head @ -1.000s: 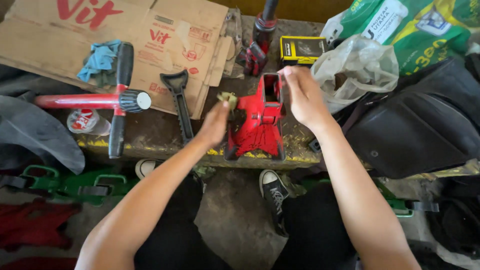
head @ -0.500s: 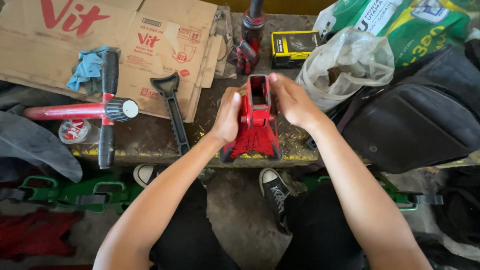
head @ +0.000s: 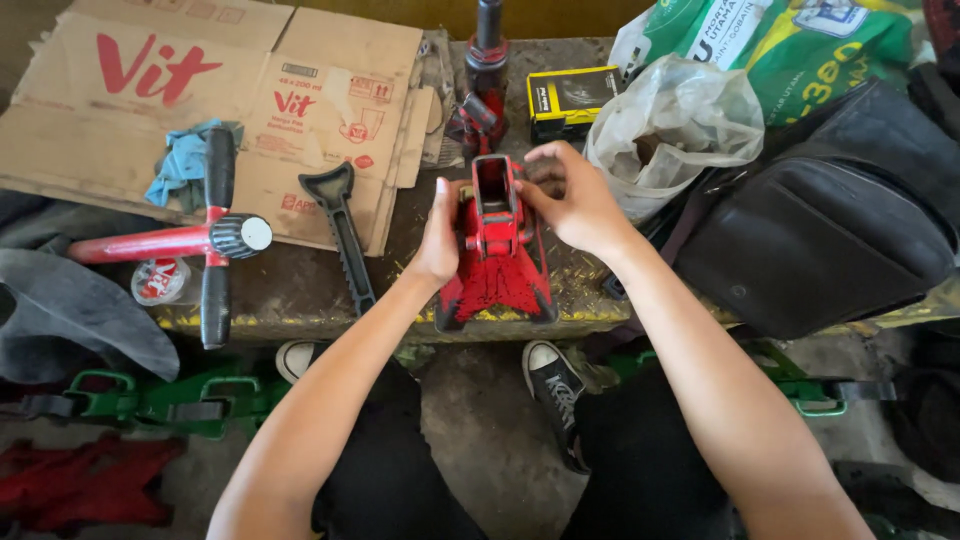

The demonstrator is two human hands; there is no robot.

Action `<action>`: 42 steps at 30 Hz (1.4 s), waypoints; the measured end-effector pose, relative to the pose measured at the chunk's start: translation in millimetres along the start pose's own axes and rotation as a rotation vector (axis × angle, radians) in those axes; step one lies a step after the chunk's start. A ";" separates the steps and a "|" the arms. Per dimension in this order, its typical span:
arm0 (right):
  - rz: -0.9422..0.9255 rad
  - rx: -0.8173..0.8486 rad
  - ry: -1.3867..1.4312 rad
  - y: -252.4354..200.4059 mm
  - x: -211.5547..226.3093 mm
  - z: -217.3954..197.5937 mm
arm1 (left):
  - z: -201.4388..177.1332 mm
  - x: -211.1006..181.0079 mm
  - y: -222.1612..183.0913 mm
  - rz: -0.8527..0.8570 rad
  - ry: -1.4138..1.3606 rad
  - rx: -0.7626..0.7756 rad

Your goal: Clean and inspect a red mechanical jack stand using a cloth.

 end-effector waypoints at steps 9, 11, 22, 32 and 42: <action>-0.049 -0.057 0.008 -6.9 31.6 -3.2 | -25.0 -15.6 17.2 -0.072 -0.015 -0.454; -0.060 -0.065 -0.010 -5.1 31.1 -2.6 | -14.5 -22.4 22.8 -0.049 -0.065 -0.401; -0.126 -0.124 -0.042 -8.2 33.4 -4.1 | -14.2 -22.2 46.2 0.190 0.468 -0.082; -0.116 -0.114 -0.049 -9.8 38.3 -1.6 | -25.2 -15.7 42.2 0.088 0.201 -0.232; -0.099 -0.116 -0.046 -8.7 37.6 -2.9 | -11.8 -14.0 35.1 -0.056 -0.245 -0.225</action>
Point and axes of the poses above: each hand's wrist, its own y-axis towards the middle knuckle, its own z-axis out of the palm, x = y × z, the point moved 9 cm from there along y, towards the middle knuckle, and after that the axes turned 8 degrees about z, right-handed, at the moved point
